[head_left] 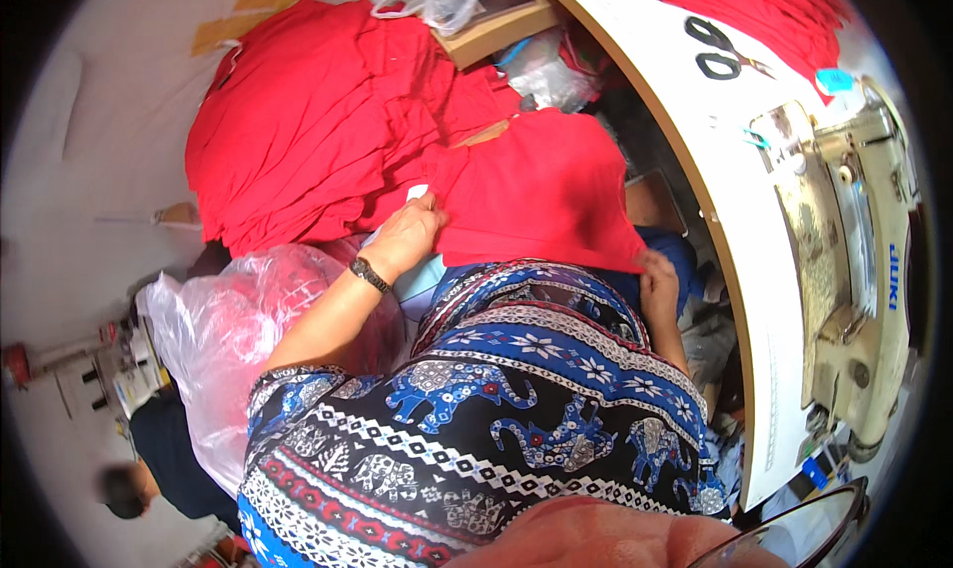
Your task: The person picks up red garments from a stack, identifies white tags on them, and uses shears to trim threads or tags. They handle each garment individually and place it back onto the stack.
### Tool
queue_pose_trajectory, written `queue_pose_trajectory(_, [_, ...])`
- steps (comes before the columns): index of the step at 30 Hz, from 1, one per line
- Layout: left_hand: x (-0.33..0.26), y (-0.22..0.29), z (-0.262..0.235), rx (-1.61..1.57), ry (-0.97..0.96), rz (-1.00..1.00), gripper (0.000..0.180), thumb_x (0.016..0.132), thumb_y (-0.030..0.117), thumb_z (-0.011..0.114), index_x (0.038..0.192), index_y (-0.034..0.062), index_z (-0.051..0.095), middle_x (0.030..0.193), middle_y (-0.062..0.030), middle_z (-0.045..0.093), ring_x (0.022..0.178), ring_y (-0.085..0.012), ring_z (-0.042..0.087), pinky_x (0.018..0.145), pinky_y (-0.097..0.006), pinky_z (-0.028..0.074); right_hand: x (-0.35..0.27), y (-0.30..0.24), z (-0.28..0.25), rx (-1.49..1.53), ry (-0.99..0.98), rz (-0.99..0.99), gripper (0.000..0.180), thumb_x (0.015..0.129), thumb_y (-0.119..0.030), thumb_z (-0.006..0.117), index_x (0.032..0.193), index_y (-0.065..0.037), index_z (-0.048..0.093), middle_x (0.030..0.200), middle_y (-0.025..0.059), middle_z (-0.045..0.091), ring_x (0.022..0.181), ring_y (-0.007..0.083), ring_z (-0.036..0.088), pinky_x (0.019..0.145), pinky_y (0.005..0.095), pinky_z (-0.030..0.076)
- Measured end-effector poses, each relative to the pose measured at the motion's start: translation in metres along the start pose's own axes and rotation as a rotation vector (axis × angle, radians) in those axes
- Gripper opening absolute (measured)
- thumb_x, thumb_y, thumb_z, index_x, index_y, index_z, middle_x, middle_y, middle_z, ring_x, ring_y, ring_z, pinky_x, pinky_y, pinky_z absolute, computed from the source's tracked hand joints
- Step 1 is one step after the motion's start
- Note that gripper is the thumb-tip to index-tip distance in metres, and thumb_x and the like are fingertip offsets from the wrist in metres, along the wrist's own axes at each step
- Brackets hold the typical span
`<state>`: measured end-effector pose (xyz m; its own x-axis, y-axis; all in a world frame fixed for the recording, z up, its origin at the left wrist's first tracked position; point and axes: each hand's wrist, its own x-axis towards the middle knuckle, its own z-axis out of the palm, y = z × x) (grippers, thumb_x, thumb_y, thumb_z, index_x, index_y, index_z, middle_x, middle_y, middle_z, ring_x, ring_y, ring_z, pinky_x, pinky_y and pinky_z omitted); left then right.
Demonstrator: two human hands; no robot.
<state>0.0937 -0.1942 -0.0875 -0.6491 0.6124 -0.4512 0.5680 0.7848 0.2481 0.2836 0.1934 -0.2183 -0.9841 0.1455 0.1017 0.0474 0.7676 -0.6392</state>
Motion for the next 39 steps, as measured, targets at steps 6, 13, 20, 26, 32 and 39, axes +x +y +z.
queue_pose_trajectory(6, [0.009,-0.051,-0.048,-0.264,0.202,-0.065,0.019,0.080,0.012,0.060,0.096,0.0064,0.068,0.094,-0.0168,0.068,0.093,-0.0314,0.065,0.083,-0.039,0.051,0.009,-0.009,-0.014,-0.147,-0.233,0.105,0.025,0.079,-0.003,0.054,0.100,-0.004,0.068,0.106,0.0144,0.067,0.102,0.0325,0.062,0.092,0.0405,0.047])
queue_pose_trajectory(13, [0.075,-0.147,-0.091,0.158,1.064,-0.341,0.036,0.084,0.027,0.062,0.112,0.0048,0.066,0.119,-0.0175,0.061,0.107,-0.0337,0.058,0.094,-0.041,0.045,0.013,-0.020,-0.036,0.025,-0.203,0.112,0.025,0.083,-0.007,0.060,0.107,-0.001,0.065,0.107,0.0185,0.065,0.099,0.0379,0.062,0.087,0.0400,0.048])
queue_pose_trajectory(20, [0.061,-0.201,-0.130,-0.413,1.286,-0.593,0.049,0.090,0.039,0.059,0.117,-0.0021,0.062,0.115,-0.0272,0.061,0.114,-0.0358,0.058,0.096,-0.039,0.044,-0.008,-0.014,-0.027,0.187,-0.145,0.185,0.023,0.083,-0.007,0.064,0.105,0.000,0.066,0.100,0.0180,0.067,0.090,0.0285,0.066,0.079,0.0353,0.050])
queue_pose_trajectory(26, [-0.006,-0.045,-0.196,-0.308,1.262,-0.181,0.027,0.091,0.023,0.059,0.105,0.0018,0.067,0.082,-0.0179,0.068,0.073,-0.0209,0.064,0.068,-0.035,0.048,0.049,-0.067,-0.031,1.001,-0.336,0.434,0.041,0.096,-0.032,0.054,0.119,0.002,0.058,0.106,0.0139,0.067,0.094,0.0207,0.064,0.083,0.0305,0.050])
queue_pose_trajectory(32, [0.014,0.127,-0.107,-0.375,0.426,0.482,0.029,0.088,0.014,0.059,0.114,0.0015,0.062,0.096,-0.0216,0.063,0.089,-0.0367,0.063,0.075,-0.042,0.051,0.114,-0.108,-0.047,1.952,-0.532,0.418,0.056,0.096,-0.045,0.051,0.131,-0.001,0.047,0.127,0.0155,0.057,0.112,0.0234,0.057,0.095,0.0383,0.045])
queue_pose_trajectory(39, [0.085,0.129,-0.005,-0.491,-0.236,0.651,0.046,0.098,0.034,0.046,0.128,0.0007,0.054,0.124,-0.0215,0.058,0.116,-0.0323,0.055,0.099,-0.038,0.042,0.044,-0.006,-0.019,1.171,0.170,0.966,0.048,0.092,-0.021,0.063,0.133,-0.002,0.045,0.128,0.0117,0.055,0.113,0.0186,0.056,0.092,0.0335,0.046])
